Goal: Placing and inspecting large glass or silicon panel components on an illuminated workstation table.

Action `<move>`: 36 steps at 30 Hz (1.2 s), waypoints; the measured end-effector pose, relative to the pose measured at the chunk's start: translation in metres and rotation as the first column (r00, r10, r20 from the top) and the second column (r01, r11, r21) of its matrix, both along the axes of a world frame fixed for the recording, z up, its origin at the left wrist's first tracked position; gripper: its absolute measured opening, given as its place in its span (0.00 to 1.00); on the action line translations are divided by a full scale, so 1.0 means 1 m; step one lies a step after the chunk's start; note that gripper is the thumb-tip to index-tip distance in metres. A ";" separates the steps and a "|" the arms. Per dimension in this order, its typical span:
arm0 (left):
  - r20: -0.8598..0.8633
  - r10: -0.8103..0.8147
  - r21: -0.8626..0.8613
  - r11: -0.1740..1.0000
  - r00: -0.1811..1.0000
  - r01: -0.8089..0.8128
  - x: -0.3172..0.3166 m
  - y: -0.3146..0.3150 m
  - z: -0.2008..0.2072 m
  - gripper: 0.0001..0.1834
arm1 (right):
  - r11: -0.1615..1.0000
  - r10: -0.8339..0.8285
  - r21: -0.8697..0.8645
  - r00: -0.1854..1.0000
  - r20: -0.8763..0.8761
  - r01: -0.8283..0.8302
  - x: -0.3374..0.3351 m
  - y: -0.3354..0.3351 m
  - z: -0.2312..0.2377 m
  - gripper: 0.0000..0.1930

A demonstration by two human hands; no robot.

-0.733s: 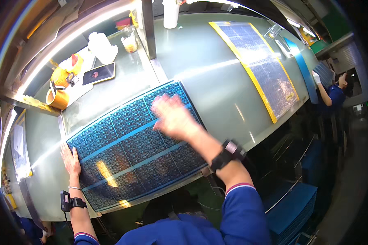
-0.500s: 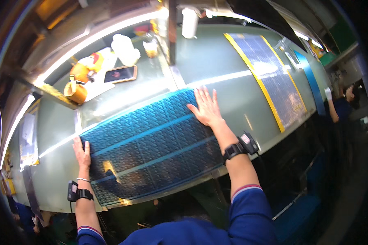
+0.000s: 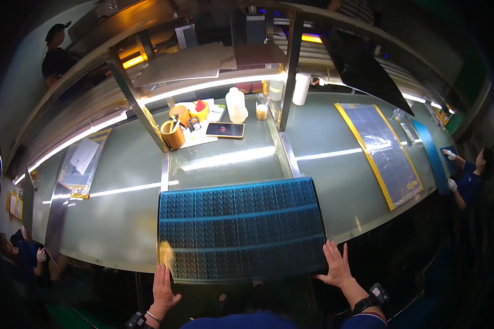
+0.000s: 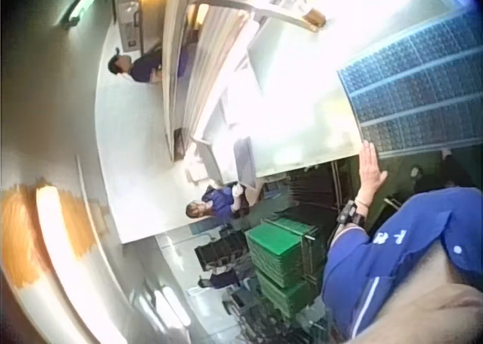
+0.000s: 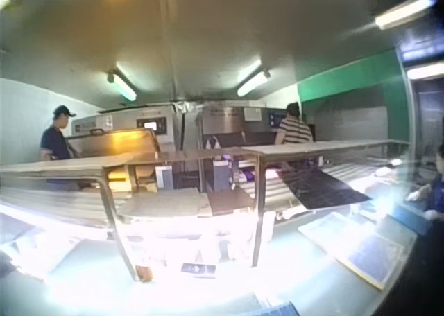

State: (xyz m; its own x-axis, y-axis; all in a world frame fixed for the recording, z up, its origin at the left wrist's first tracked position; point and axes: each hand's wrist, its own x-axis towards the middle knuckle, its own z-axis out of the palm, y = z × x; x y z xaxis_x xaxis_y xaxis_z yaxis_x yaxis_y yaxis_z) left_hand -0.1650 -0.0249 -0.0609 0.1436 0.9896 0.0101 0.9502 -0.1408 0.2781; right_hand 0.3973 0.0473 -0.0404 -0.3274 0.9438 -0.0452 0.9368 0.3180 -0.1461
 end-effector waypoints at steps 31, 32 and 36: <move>0.387 -0.001 0.571 0.786 0.922 -0.238 -0.001 0.111 0.275 0.20 | 0.835 0.441 0.081 -0.575 -0.690 0.544 -0.016 0.328 0.313 0.17; 0.387 0.014 0.570 0.782 0.922 -0.252 -0.005 0.102 0.260 0.20 | 0.869 0.417 0.089 -0.623 -0.662 0.487 -0.010 0.349 0.330 0.15; 0.530 0.191 0.358 0.833 0.826 -0.422 -0.012 0.081 0.203 0.16 | 0.896 0.363 0.050 -0.665 -0.653 0.441 0.022 0.416 0.345 0.11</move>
